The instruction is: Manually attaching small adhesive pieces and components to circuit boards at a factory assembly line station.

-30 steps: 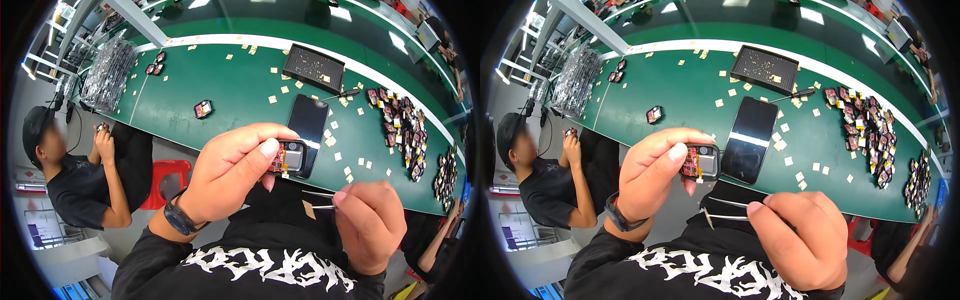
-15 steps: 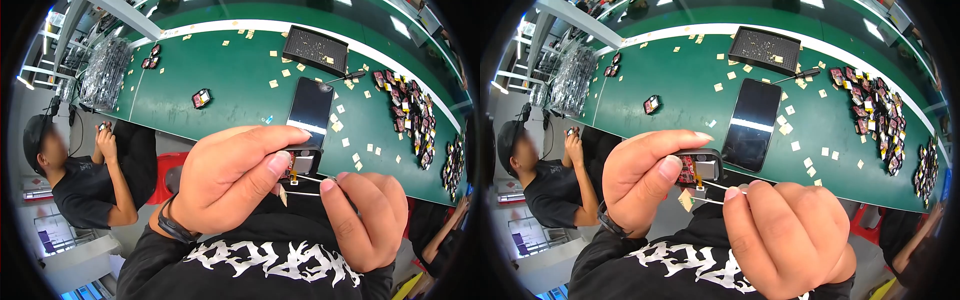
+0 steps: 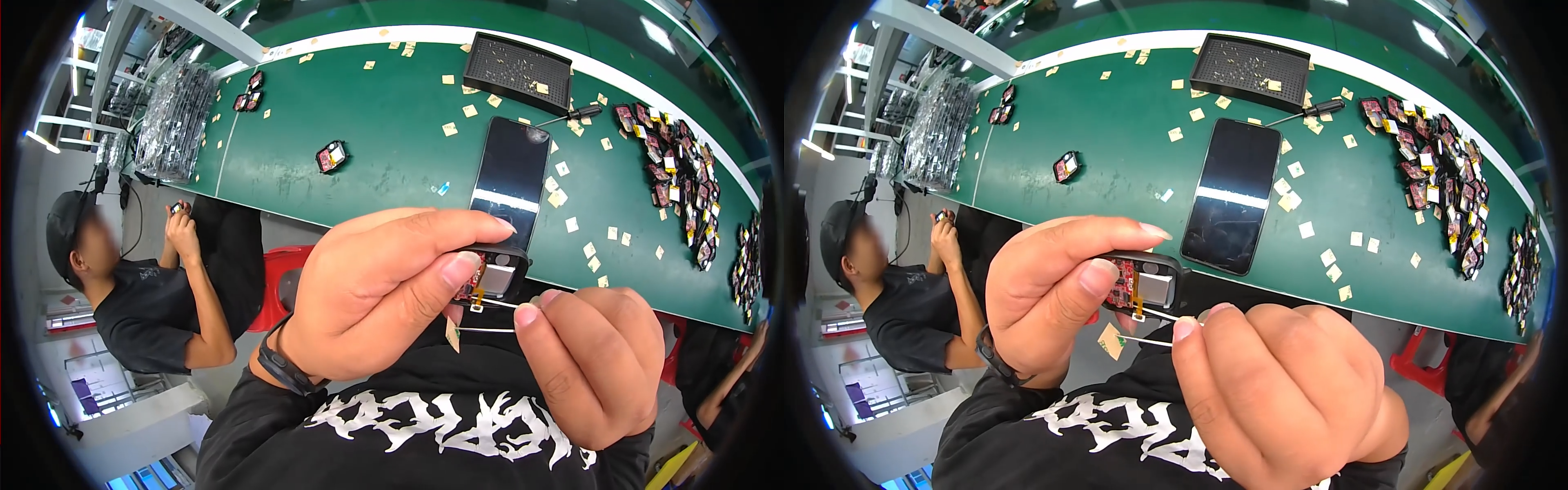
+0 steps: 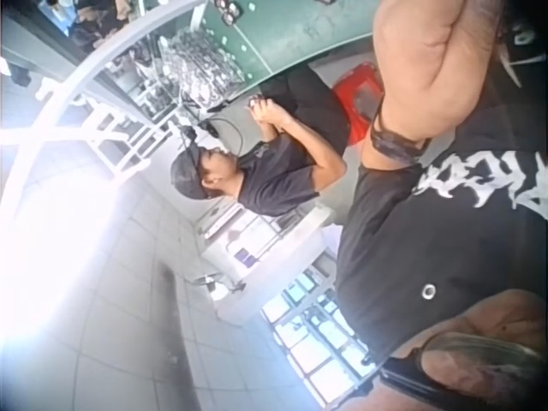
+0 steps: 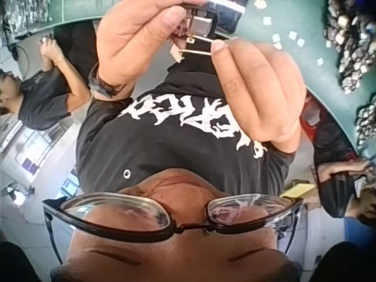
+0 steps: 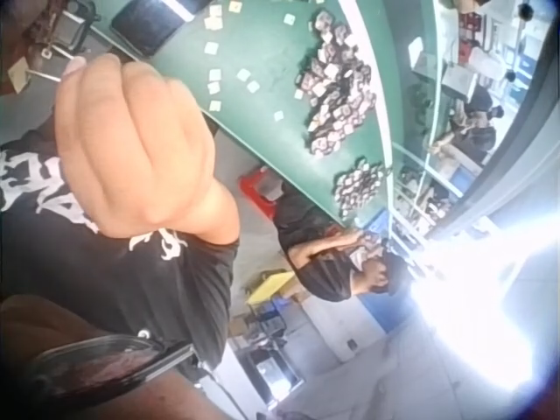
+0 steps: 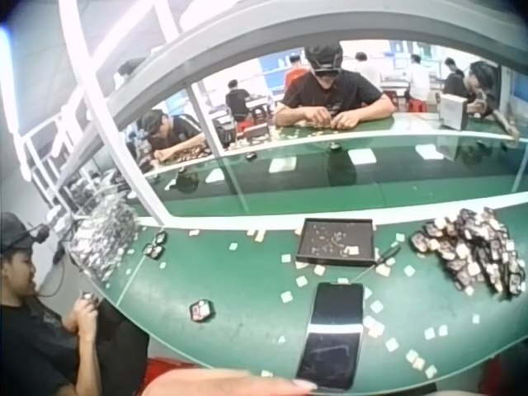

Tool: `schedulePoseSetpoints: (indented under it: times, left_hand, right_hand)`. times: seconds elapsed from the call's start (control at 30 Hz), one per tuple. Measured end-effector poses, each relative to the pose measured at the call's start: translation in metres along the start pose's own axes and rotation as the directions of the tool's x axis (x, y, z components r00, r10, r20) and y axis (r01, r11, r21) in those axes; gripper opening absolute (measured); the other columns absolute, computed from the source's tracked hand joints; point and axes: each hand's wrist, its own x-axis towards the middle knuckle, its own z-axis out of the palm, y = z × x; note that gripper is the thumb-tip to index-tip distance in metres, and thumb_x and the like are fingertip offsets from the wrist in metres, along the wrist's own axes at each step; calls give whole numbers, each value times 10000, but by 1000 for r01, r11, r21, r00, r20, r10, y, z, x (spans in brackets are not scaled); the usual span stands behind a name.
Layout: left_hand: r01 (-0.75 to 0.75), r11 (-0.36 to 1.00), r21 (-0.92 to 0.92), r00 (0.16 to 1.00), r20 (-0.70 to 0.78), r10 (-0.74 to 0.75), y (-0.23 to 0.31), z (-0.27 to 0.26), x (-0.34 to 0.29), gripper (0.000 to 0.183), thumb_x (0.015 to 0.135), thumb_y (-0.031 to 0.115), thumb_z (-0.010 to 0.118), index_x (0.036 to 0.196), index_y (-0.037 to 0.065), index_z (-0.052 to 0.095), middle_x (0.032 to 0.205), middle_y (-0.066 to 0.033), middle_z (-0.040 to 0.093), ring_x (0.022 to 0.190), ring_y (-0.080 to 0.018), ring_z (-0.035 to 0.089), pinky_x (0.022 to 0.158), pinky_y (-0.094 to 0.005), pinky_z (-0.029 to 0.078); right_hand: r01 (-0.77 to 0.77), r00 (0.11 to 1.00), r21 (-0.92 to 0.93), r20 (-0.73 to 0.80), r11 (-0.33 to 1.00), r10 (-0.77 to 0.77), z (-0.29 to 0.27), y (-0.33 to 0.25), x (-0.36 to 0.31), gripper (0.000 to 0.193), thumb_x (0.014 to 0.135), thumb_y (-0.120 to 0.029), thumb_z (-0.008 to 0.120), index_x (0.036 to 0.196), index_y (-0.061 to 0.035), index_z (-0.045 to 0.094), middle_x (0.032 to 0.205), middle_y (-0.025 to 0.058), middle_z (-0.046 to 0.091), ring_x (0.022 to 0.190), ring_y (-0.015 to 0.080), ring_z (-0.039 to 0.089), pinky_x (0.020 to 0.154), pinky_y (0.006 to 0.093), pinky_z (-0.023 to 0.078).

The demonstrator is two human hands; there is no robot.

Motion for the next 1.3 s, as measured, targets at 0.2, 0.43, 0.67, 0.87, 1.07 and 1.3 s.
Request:
schedulePoseSetpoints:
  times: [0.2, 0.43, 0.67, 0.87, 1.07, 1.3]
  left_hand:
    - [-21, 999, 32, 999, 42, 19, 1, -2, 1, 284, 1004, 101, 543, 1162, -91, 679, 973, -154, 708, 697, -137, 693, 602, -240, 570]
    - [149, 968, -202, 982, 147, -121, -15, -6, -1, 321, 961, -40, 594, 1278, -87, 611, 1014, -139, 695, 829, -140, 697, 726, -274, 586]
    - [211, 972, -103, 956, -185, -228, -63, -27, -2, 288, 945, -28, 634, 1230, -66, 625, 997, -86, 684, 803, -108, 666, 691, -237, 550]
    - [213, 977, -34, 752, -632, -186, -113, -106, -19, 270, 935, 9, 661, 1201, -30, 639, 931, -63, 669, 686, -93, 616, 605, -230, 518]
    - [525, 835, 165, 698, -645, -311, -157, -203, -27, 321, 964, 71, 633, 1263, -31, 577, 799, -44, 653, 580, -90, 583, 546, -209, 469]
    - [100, -402, 910, 983, -27, 184, -151, -249, -4, 427, 944, 356, 644, 1173, -2, 692, 1201, -255, 665, 1158, -427, 596, 1002, -479, 470]
  right_hand:
    - [83, 994, 0, 65, 997, -83, -5, 2, 0, 326, 633, 6, 707, 945, 103, 706, 878, 180, 657, 653, 235, 609, 477, 307, 415]
    - [143, 969, -108, 219, 984, -117, -11, 3, 1, 306, 688, 15, 703, 983, 96, 687, 944, 190, 643, 719, 263, 620, 542, 329, 452]
    - [-162, 943, -149, 268, 976, 197, -35, 7, -33, 319, 677, 109, 704, 988, 52, 664, 951, 150, 645, 767, 284, 627, 627, 363, 486]
    - [-521, 820, -158, 179, 839, 544, -56, 38, -97, 285, 691, 157, 705, 938, 19, 669, 890, 130, 663, 769, 279, 633, 677, 342, 497]
    - [-782, 616, -70, 61, 619, 785, -74, 46, -124, 173, 770, 132, 697, 903, 30, 654, 861, 112, 660, 686, 189, 601, 605, 294, 466]
    - [-993, 30, 117, -40, 34, 999, -110, -3, -238, 246, 868, -141, 765, 734, -26, 593, 652, -43, 481, 615, 61, 423, 543, 260, 333]
